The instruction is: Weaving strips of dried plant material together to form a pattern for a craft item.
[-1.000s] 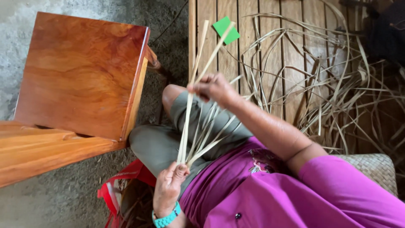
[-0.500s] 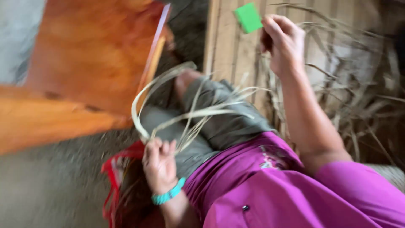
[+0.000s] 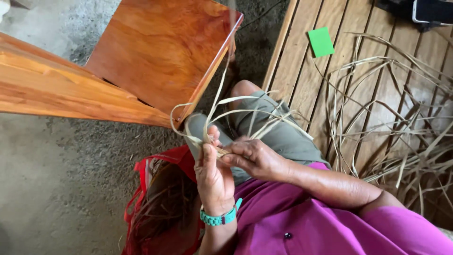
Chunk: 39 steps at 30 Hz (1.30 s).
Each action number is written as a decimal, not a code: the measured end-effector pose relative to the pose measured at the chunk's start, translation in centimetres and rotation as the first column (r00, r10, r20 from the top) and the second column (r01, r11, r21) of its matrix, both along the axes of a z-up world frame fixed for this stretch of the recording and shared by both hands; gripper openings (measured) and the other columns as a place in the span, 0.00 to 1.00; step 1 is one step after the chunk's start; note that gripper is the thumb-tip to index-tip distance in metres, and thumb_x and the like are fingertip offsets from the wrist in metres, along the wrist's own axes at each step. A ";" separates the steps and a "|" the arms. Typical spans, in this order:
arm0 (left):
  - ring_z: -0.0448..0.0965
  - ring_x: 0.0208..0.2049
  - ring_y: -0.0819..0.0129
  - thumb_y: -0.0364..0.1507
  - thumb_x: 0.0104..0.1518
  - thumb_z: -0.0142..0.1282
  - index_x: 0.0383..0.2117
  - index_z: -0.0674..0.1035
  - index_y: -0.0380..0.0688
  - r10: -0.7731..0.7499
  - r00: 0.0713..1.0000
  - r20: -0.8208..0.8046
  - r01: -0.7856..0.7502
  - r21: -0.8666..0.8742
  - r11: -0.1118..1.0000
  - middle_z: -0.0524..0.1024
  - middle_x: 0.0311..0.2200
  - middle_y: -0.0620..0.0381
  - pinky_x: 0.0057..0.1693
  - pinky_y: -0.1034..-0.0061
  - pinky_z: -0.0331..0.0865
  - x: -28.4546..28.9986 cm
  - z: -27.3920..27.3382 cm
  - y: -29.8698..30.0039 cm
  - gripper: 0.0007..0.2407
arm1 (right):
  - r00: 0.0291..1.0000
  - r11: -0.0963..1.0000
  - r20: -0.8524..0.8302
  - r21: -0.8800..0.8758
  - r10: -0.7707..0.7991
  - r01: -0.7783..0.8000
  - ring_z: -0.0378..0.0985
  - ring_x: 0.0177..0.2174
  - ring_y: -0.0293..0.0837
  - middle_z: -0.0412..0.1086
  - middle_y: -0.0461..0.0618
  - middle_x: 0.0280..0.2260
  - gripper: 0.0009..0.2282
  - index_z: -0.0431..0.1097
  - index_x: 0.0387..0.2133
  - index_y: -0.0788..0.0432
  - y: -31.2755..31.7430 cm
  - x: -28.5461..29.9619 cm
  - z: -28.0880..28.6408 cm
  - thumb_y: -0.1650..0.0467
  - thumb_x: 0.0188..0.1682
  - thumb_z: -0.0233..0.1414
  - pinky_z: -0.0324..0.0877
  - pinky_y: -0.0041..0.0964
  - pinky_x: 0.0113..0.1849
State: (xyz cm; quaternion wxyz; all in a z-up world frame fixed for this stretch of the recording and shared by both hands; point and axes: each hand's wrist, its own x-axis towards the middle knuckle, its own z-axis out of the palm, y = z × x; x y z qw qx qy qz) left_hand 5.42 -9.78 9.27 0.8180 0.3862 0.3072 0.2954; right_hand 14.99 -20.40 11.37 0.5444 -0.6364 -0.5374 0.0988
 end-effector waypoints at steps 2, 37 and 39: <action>0.73 0.37 0.74 0.38 0.60 0.55 0.54 0.79 0.36 -0.039 0.999 -0.020 0.037 -0.115 0.993 0.76 0.41 0.56 0.35 0.81 0.71 -0.3 0.1 0.0 0.21 | 0.876 0.981 -0.473 -0.104 0.099 -0.167 0.74 0.27 0.34 0.71 0.42 0.25 0.14 0.70 0.26 0.58 -0.3 0.1 1.3 0.65 0.58 0.45 0.70 0.30 0.32; 0.84 0.19 0.59 0.37 0.65 0.46 0.39 0.84 0.41 -0.020 0.897 -0.441 0.404 0.802 0.439 0.84 0.20 0.51 0.29 0.65 0.73 -1.4 -2.5 -1.1 0.15 | 0.641 0.957 -0.754 -0.060 0.144 -0.285 0.79 0.30 0.40 0.75 0.50 0.28 0.13 0.72 0.34 0.66 -1.8 2.7 -1.4 0.65 0.57 0.49 0.77 0.34 0.35; 0.83 0.20 0.57 0.37 0.65 0.47 0.37 0.84 0.40 0.009 0.909 -0.417 0.377 0.831 0.410 0.83 0.21 0.50 0.29 0.64 0.71 -1.3 -3.2 -1.1 0.14 | 0.713 0.956 -0.694 -0.134 0.096 -0.259 0.79 0.32 0.38 0.75 0.47 0.29 0.14 0.72 0.37 0.65 -2.0 3.0 -1.5 0.63 0.55 0.51 0.79 0.34 0.36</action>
